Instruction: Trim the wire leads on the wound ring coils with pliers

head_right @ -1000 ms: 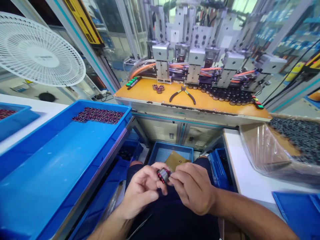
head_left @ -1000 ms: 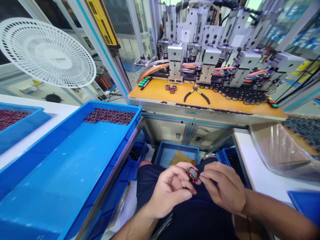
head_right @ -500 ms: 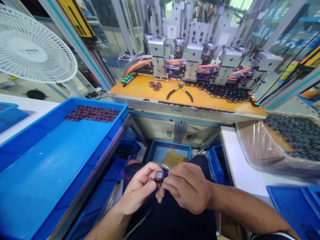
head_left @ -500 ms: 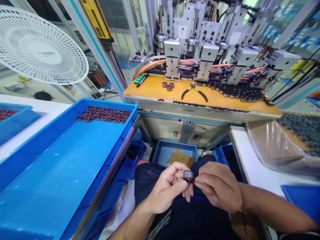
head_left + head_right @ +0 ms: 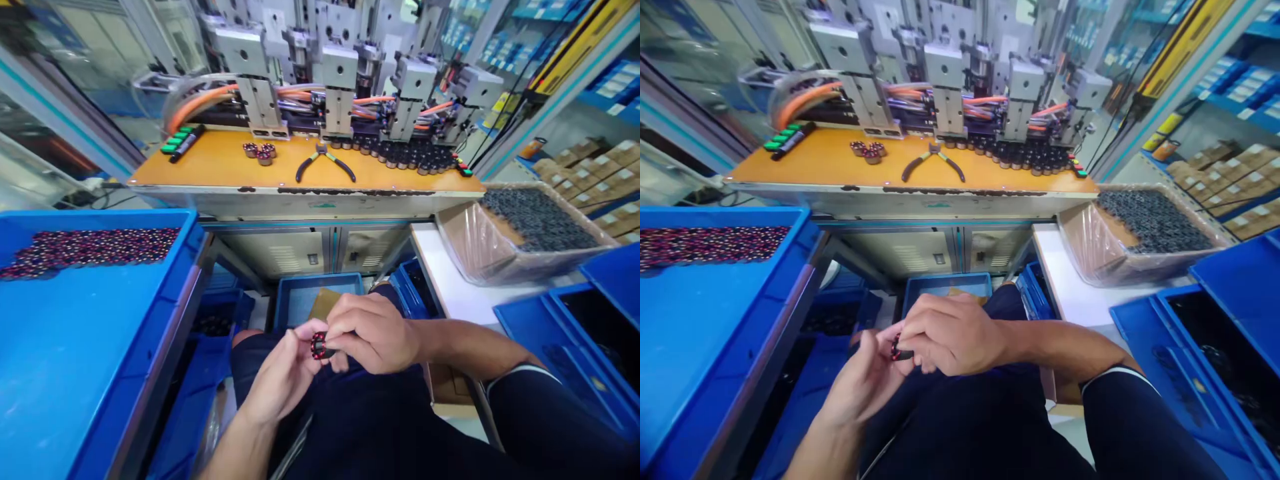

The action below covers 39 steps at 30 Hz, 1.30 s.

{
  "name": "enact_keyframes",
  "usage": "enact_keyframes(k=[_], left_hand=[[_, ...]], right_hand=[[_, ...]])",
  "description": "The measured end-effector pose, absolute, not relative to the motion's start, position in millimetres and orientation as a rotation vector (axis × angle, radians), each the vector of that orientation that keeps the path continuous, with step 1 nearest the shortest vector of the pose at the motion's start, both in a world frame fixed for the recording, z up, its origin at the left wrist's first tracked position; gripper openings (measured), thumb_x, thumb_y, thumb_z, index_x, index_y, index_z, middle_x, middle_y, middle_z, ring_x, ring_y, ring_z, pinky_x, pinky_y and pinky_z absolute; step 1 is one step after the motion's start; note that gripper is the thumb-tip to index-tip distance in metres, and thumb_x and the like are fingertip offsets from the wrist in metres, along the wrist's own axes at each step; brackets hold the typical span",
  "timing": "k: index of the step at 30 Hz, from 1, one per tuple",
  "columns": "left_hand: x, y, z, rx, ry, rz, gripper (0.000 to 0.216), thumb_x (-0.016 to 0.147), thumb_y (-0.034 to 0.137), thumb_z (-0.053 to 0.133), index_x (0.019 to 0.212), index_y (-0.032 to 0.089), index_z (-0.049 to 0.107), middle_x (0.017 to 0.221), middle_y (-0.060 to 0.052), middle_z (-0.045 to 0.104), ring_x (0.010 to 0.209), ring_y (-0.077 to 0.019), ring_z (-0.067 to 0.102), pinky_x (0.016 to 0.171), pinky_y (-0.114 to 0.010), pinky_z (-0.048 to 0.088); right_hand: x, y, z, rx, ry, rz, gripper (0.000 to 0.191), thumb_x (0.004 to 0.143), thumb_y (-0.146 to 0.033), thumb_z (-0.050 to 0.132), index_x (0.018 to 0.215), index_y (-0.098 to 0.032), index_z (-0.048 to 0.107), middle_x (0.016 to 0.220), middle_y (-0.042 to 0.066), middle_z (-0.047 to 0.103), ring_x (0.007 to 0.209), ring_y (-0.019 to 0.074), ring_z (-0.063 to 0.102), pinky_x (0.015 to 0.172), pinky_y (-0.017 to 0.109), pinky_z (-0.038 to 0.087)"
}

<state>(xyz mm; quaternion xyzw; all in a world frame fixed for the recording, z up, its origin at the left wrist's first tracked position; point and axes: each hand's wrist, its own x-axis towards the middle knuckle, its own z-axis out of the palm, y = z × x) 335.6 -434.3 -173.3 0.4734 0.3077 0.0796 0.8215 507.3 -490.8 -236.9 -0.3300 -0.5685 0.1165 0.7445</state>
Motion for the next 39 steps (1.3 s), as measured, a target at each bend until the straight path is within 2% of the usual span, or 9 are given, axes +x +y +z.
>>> enact_keyframes(k=[5, 8, 11, 13, 16, 21, 27, 33, 39], left_hand=[[341, -439, -171, 1.173, 0.641, 0.254, 0.025, 0.101, 0.036, 0.049, 0.114, 0.021, 0.065, 0.076, -0.004, 0.061, 0.071, -0.0118, 0.063, 0.067, -0.022, 0.051], [345, -442, -171, 1.372, 0.694, 0.428, 0.025, 0.098, 0.018, 0.053, 0.12, 0.026, 0.062, 0.079, -0.002, 0.063, 0.069, -0.0112, 0.064, 0.065, -0.023, 0.054], [344, -444, -173, 1.488, 0.692, 0.553, 0.023, 0.093, 0.01, 0.057, 0.111, 0.023, 0.059, 0.102, -0.003, 0.064, 0.078, -0.0131, 0.067, 0.067, -0.026, 0.057], [342, -444, -174, 1.531, 0.689, 0.61, 0.015, 0.089, 0.01, 0.063, 0.097, 0.017, 0.053, 0.113, -0.004, 0.061, 0.082, -0.0132, 0.067, 0.071, -0.028, 0.059], [342, -443, -174, 1.586, 0.716, 0.678, 0.024, 0.084, 0.008, 0.068, 0.087, 0.015, 0.044, 0.106, -0.004, 0.062, 0.083, -0.0114, 0.066, 0.077, -0.025, 0.058], [344, -443, -175, 1.701, 0.763, 0.786, 0.032, 0.077, 0.002, 0.071, 0.103, 0.019, 0.063, 0.098, -0.004, 0.067, 0.091, -0.0097, 0.067, 0.08, -0.017, 0.055], [341, -441, -177, 1.649, 0.714, 0.736, 0.038, 0.081, 0.002, 0.068, 0.11, 0.027, 0.071, 0.122, -0.003, 0.065, 0.103, -0.0165, 0.069, 0.094, -0.031, 0.057], [342, -436, -179, 1.554, 0.668, 0.732, 0.028, 0.082, 0.012, 0.073, 0.105, 0.028, 0.074, 0.114, -0.003, 0.07, 0.11, -0.0206, 0.067, 0.095, -0.037, 0.056], [340, -438, -178, 1.546, 0.653, 0.695, 0.029, 0.083, 0.015, 0.074, 0.107, 0.031, 0.074, 0.116, -0.003, 0.07, 0.116, -0.0223, 0.064, 0.098, -0.039, 0.055]], right_hand=[[507, -492, -237, -0.761, -1.235, 0.223, 0.004, 0.093, -0.013, 0.059, 0.09, -0.01, 0.058, 0.079, 0.005, 0.063, 0.072, 0.009, 0.059, 0.065, 0.02, 0.048], [505, -495, -236, -0.844, -1.177, 0.277, 0.004, 0.091, -0.01, 0.059, 0.087, -0.01, 0.059, 0.078, 0.005, 0.062, 0.071, 0.0089, 0.057, 0.064, 0.021, 0.047], [502, -496, -235, -0.877, -1.078, 0.348, 0.007, 0.09, -0.007, 0.059, 0.083, -0.009, 0.058, 0.076, 0.006, 0.062, 0.071, 0.0091, 0.055, 0.064, 0.021, 0.046], [500, -496, -235, -0.864, -1.029, 0.385, 0.008, 0.089, -0.006, 0.059, 0.081, -0.008, 0.057, 0.075, 0.006, 0.061, 0.07, 0.009, 0.055, 0.064, 0.021, 0.046], [496, -495, -234, -0.831, -0.984, 0.411, 0.008, 0.088, -0.006, 0.06, 0.081, -0.008, 0.058, 0.073, 0.006, 0.061, 0.069, 0.0088, 0.054, 0.063, 0.021, 0.045], [490, -498, -231, -0.851, -0.881, 0.483, 0.011, 0.089, -0.012, 0.061, 0.079, -0.009, 0.057, 0.073, 0.005, 0.059, 0.067, 0.0074, 0.052, 0.061, 0.019, 0.044], [486, -505, -225, -0.738, -0.747, 0.823, 0.011, 0.086, -0.012, 0.062, 0.076, -0.008, 0.06, 0.072, 0.003, 0.059, 0.064, 0.0054, 0.052, 0.059, 0.017, 0.044], [486, -508, -226, -0.501, -0.558, 1.436, 0.024, 0.082, -0.024, 0.069, 0.076, -0.006, 0.055, 0.063, 0.0, 0.052, 0.053, 0.0026, 0.047, 0.05, 0.013, 0.039], [480, -504, -233, -0.351, -0.471, 1.698, 0.041, 0.078, -0.033, 0.076, 0.101, -0.004, 0.06, 0.07, 0.001, 0.058, 0.055, 0.0056, 0.055, 0.053, 0.017, 0.049]])
